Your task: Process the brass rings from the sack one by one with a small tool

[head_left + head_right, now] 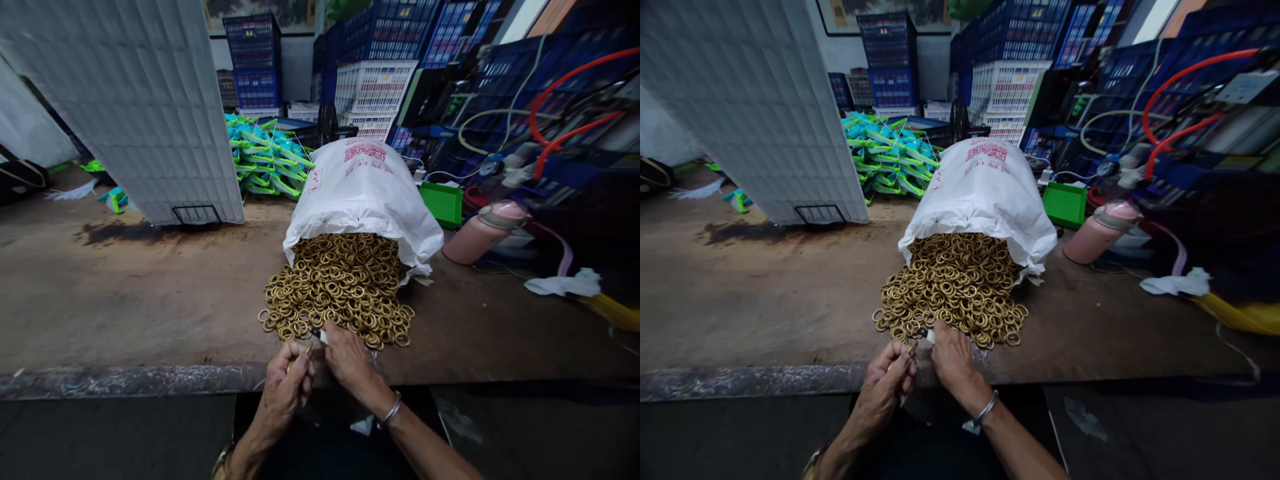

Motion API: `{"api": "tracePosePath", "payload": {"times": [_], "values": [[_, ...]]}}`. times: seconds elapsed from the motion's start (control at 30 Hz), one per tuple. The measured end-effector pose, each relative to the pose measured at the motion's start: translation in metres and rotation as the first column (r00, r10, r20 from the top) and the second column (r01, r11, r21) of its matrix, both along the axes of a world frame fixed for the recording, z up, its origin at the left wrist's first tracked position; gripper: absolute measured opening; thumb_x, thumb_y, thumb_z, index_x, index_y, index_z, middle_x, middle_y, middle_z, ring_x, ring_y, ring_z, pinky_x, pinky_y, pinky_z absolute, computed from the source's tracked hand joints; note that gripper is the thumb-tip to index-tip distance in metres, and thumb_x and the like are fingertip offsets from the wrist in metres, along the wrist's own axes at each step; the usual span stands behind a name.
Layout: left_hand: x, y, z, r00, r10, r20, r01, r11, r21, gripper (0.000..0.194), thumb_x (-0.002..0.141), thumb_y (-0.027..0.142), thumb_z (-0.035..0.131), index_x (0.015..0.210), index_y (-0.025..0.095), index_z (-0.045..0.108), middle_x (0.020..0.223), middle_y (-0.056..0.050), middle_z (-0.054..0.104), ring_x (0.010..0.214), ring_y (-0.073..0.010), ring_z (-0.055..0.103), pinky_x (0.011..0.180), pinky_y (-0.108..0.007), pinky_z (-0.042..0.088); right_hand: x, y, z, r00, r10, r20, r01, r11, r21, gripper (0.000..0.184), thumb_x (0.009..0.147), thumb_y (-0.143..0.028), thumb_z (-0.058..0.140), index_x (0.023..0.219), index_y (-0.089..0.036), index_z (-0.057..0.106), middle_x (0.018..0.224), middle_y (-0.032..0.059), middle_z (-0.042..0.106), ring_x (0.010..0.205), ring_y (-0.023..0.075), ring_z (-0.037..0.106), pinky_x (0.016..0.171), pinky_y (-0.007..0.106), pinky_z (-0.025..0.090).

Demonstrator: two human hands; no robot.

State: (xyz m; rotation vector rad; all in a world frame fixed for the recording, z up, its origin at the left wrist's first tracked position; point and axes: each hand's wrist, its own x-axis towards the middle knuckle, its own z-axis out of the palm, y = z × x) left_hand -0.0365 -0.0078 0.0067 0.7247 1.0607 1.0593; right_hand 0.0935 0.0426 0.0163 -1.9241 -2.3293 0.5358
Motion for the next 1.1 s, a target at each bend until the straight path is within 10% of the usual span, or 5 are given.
{"api": "tracePosePath", "payload": {"times": [0.23, 0.6, 0.83, 1.1], "values": [[-0.005, 0.002, 0.006, 0.941, 0.052, 0.334, -0.008, 0.991, -0.131, 0.025, 0.074, 0.038, 0.059, 0.079, 0.015, 0.050, 0.077, -0.003, 0.058, 0.050, -0.0067, 0.047, 0.037, -0.016, 0.034, 0.000, 0.005, -0.003, 1.000, -0.004, -0.009, 0.006, 0.988, 0.152, 0.029, 0.069, -0.001, 0.041, 0.090, -0.018, 0.050, 0.078, 0.0041, 0.064, 0.068, 0.0150, 0.057, 0.056, 0.026, 0.024], [-0.018, 0.005, 0.005, 0.864, 0.069, 0.499, 0.033, 0.981, -0.192, 0.015, 0.069, 0.026, 0.062, 0.077, 0.018, 0.053, 0.069, -0.002, 0.057, 0.057, -0.0102, 0.053, 0.044, -0.017, 0.034, -0.015, 0.011, -0.020, 0.999, 0.001, 0.044, -0.008, 0.986, 0.166, 0.025, 0.075, -0.004, 0.039, 0.088, -0.021, 0.052, 0.077, 0.0030, 0.064, 0.067, 0.0161, 0.058, 0.056, 0.027, 0.024], [-0.020, 0.012, 0.001, 0.839, 0.069, 0.540, 0.060, 0.974, -0.218, 0.022, 0.066, 0.028, 0.065, 0.082, 0.016, 0.057, 0.065, -0.001, 0.054, 0.055, -0.0096, 0.052, 0.044, -0.017, 0.035, -0.003, 0.014, -0.010, 0.953, 0.012, -0.302, 0.042, 0.984, 0.173, 0.017, 0.077, -0.011, 0.039, 0.084, -0.019, 0.051, 0.069, -0.0006, 0.057, 0.062, 0.0119, 0.051, 0.057, 0.023, 0.028], [-0.004, 0.020, 0.006, 0.967, 0.147, 0.207, -0.132, 0.988, -0.086, 0.027, 0.066, 0.036, 0.067, 0.076, 0.016, 0.051, 0.061, 0.003, 0.053, 0.048, -0.0076, 0.049, 0.036, -0.014, 0.034, 0.011, 0.009, 0.004, 0.690, 0.028, -0.723, -0.106, 0.992, -0.063, 0.031, 0.088, -0.039, 0.035, 0.069, -0.018, 0.048, 0.061, -0.0040, 0.050, 0.058, 0.0092, 0.045, 0.058, 0.020, 0.034]]}}
